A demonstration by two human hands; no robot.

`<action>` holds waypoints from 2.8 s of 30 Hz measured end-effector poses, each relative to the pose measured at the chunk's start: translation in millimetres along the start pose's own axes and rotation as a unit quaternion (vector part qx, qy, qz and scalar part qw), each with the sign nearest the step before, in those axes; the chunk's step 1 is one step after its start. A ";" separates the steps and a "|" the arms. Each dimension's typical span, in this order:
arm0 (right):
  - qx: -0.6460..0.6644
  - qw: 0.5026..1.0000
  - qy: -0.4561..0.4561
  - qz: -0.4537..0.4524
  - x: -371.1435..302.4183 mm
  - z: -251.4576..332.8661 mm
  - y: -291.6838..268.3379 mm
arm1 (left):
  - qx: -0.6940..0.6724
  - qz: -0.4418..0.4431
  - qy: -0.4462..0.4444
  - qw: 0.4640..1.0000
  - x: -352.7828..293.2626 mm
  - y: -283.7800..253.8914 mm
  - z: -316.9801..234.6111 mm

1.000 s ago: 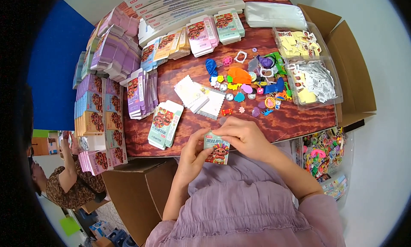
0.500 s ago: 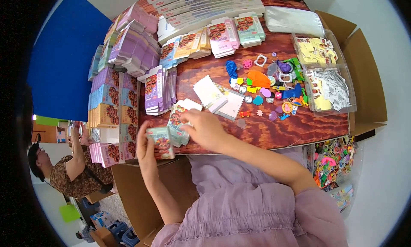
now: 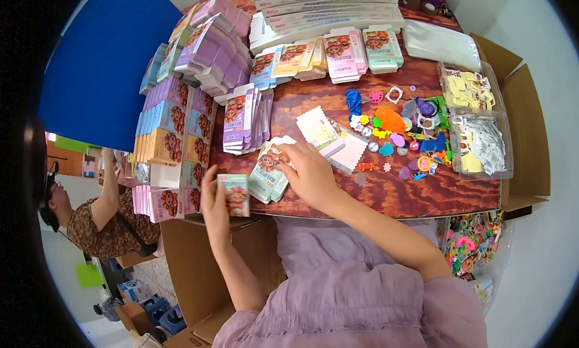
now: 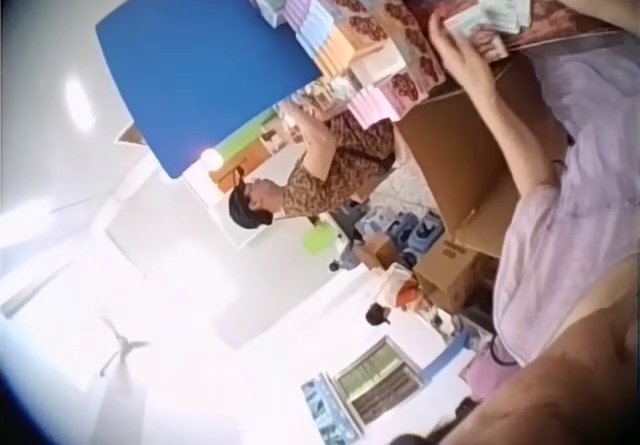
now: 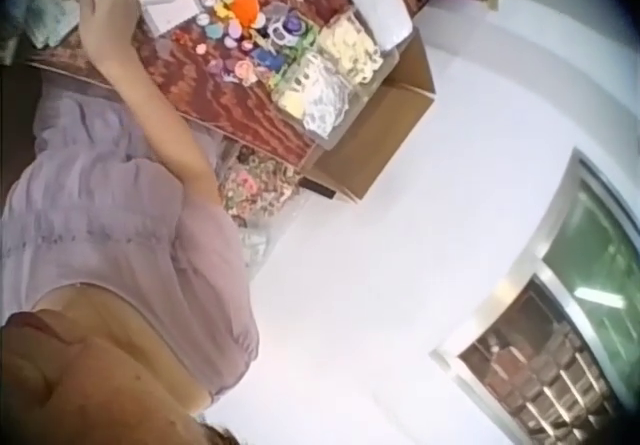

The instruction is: Packaging small stickers and printed cards into sets and placing them into a box.

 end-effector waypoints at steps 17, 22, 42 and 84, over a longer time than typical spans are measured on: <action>-0.062 0.967 -0.194 0.152 -16.6 87.2 -16.1 | 0.155 0.327 -0.070 0.930 -42.4 100.1 22.1; 0.047 0.964 -0.213 0.153 -29.6 105.7 -38.4 | -0.149 0.545 -0.167 0.808 -96.1 145.8 26.3; 0.306 0.941 0.136 -0.056 -76.2 -1.3 -86.7 | -0.356 0.412 -0.251 0.800 -88.8 197.7 55.8; 0.273 0.947 0.165 -0.046 -77.1 -18.2 -103.8 | 0.097 0.307 0.063 0.945 -92.8 168.5 -19.1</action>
Point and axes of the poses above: each hand's wrist, its own x-axis towards the middle knuckle, its own y-axis out of the palm, z = x × y, the point moved 10 cm from there along x, towards the middle knuckle, and after that the axes turned 13 degrees about -y, right-handed, at the moved point
